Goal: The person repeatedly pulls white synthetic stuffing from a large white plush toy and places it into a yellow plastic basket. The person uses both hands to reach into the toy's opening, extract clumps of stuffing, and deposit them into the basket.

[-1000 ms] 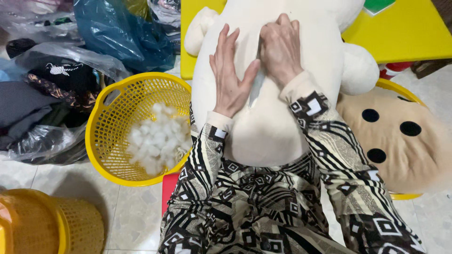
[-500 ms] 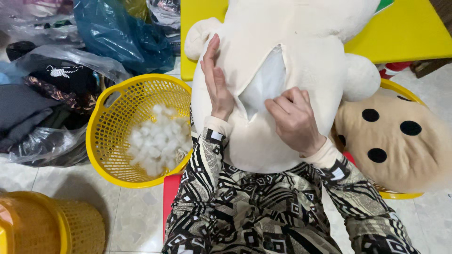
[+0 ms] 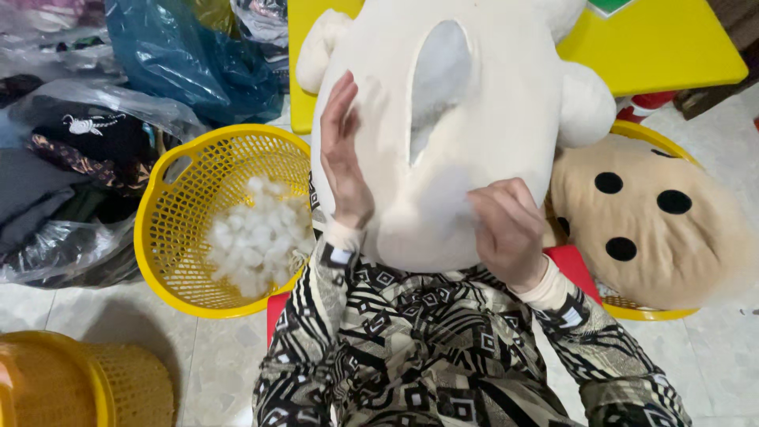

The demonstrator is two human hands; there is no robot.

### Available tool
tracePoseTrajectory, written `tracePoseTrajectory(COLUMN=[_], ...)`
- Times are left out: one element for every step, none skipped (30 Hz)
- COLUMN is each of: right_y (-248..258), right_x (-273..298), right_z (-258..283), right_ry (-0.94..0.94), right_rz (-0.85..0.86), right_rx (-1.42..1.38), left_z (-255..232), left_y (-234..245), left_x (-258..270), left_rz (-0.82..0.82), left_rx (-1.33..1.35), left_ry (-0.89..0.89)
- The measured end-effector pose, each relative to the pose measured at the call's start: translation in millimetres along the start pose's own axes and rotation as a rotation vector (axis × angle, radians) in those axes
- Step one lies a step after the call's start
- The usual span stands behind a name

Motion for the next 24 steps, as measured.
tracePoseTrajectory(right_y=[7, 10, 11, 11, 10, 8, 5, 0, -7, -13, -17, -20, -22, -23, -25, -28, -34, -44, -55, -71, -88, -106, -121, -136], right_x=[-6, -11, -16, -17, -20, -25, -30, -33, -35, -40, -43, -44, -45, -47, -49, -52, -57, -60, -62, -65, -68, -68, -70, -74], right_z=[-4, -5, -5, -4, 2, 6, 10, 14, 19, 23, 28, 33, 39, 39, 40, 39, 39, 38, 37, 36, 36, 38, 42, 46], right_ry=[-0.064, -0.119, -0.174, -0.241, -0.222, -0.197, -0.172, -0.152, -0.132, -0.106, -0.092, -0.079, -0.065, -0.115, -0.165, -0.212, -0.231, -0.260, -0.291, -0.351, -0.411, -0.479, -0.439, -0.393], right_rz=[-0.040, -0.076, -0.111, -0.138, -0.131, -0.126, -0.121, -0.086, -0.050, -0.018, 0.008, 0.036, 0.065, 0.044, 0.025, 0.009, 0.011, 0.022, 0.033, 0.092, 0.155, 0.224, 0.247, 0.270], right_rx=[-0.043, -0.081, -0.120, -0.160, -0.140, -0.118, -0.096, -0.090, -0.083, -0.076, -0.121, -0.168, -0.215, -0.261, -0.308, -0.359, -0.456, -0.557, -0.657, -0.790, -0.922, -1.054, -1.032, -1.008], left_z=[-10, -19, -28, -36, -42, -46, -50, -53, -59, -63, -67, -60, -52, -42, -37, -32, -26, -22, -18, -15, -16, -19, -23, -25], left_y=[-1, -1, -4, -7, -10, -13, -15, -17, -16, -15, -13, -7, 4, 16, 29, 43, 56, 69, 80, 91, 100, 108, 114, 121], left_x=[10, 18, 22, 30, 36, 41, 47, 53, 54, 52, 51, 52, 53, 53, 54, 57, 60, 66, 70, 73, 75, 79, 82, 82], left_rz=[0.003, 0.006, 0.050, 0.094, 0.138, 0.198, 0.259, 0.320, 0.306, 0.289, 0.272, 0.252, 0.231, 0.207, 0.165, 0.117, 0.069, 0.050, 0.032, 0.010, 0.009, 0.007, 0.005, -0.033], left_rx=[0.016, 0.031, 0.075, 0.119, 0.164, 0.160, 0.156, 0.151, 0.056, -0.040, -0.135, -0.049, 0.037, 0.121, 0.136, 0.150, 0.164, 0.122, 0.079, 0.036, 0.000, -0.037, -0.075, -0.103], left_ry=[0.027, 0.054, 0.046, 0.054, 0.061, 0.126, 0.192, 0.258, 0.186, 0.107, 0.029, 0.139, 0.248, 0.355, 0.357, 0.357, 0.357, 0.352, 0.348, 0.342, 0.297, 0.260, 0.223, 0.227])
Point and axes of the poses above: each hand's wrist, its own x-axis away from the middle knuckle, its own y-axis out of the back of the hand, z = x × y, the point moved 5 cm from there along -x, towards the middle knuckle, and after that the axes turned 13 degrees about -x, right-handed, at the moved point
